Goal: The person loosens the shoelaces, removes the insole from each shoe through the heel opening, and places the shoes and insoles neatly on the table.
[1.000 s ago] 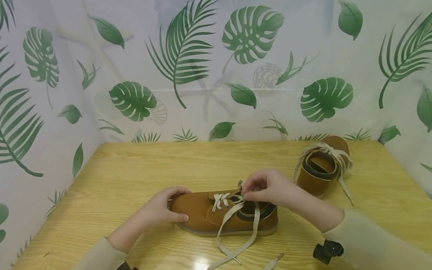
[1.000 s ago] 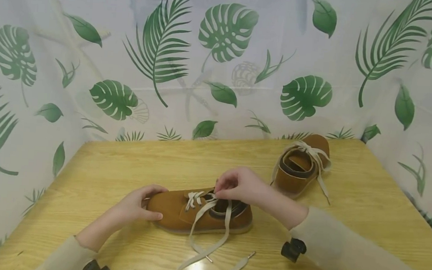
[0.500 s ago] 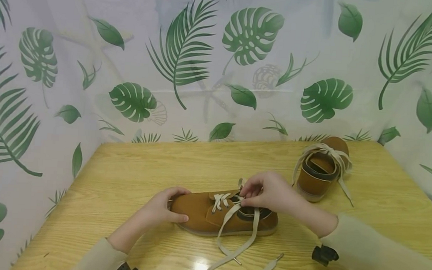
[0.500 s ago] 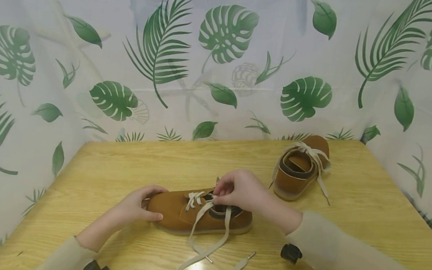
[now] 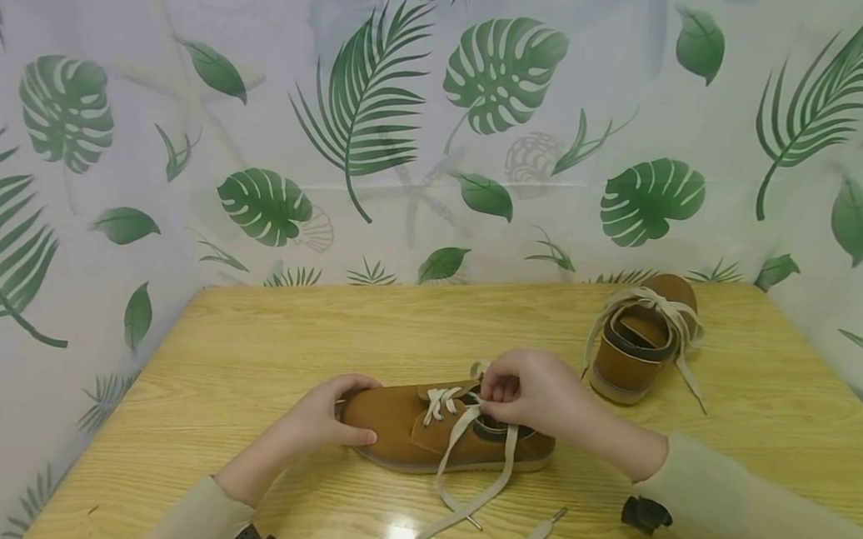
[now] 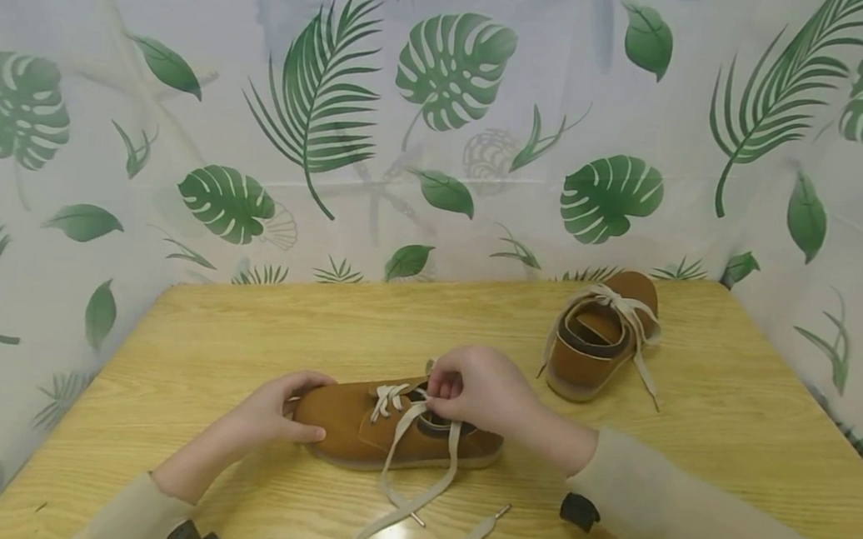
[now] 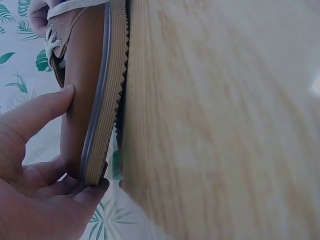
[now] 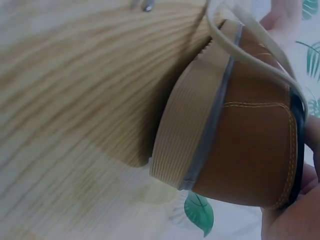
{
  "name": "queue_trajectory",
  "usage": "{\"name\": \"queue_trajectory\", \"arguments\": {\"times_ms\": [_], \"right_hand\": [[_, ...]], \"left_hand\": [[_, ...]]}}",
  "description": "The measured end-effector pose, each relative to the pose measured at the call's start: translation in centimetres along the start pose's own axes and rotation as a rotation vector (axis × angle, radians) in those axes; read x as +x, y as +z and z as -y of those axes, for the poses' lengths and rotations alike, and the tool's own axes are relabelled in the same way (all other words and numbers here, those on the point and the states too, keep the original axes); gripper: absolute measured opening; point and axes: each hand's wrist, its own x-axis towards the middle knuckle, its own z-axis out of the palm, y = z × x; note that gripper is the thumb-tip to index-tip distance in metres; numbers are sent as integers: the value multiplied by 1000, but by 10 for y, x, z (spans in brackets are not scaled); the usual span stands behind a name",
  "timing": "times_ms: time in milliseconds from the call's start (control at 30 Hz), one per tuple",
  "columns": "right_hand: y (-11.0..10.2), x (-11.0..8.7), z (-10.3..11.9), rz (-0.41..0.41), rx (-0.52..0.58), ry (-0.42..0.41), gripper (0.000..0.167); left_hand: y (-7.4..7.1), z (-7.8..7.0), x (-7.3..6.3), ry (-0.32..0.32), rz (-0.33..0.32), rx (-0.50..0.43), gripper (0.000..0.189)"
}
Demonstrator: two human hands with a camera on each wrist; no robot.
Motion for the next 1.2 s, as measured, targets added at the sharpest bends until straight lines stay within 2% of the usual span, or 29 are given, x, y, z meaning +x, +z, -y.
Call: {"name": "queue_trajectory", "arguments": {"times_ms": [267,467,600,733,900,1100,1200], "right_hand": [[-10,7,-7,131,261,84,8],[-17,10,-10,208,484,192,9],[-20,11,-14,237,563,249,10],[-20,11,-15,212,572,268,9],[-16,9,-11,135,523,265,8],[-11,5,-9,103,421,155,18],[-8,3,-9,85,364,137,19]], "left_hand": [[-1,-2,0,1,3,13,64],[-2,0,0,2,5,1,63],[-3,1,0,4,6,-1,63],[-2,1,0,9,9,-1,62],[1,1,-1,3,-2,-3,62],[6,0,-2,-4,-18,9,62],[8,1,-3,-6,-21,11,62]]}}
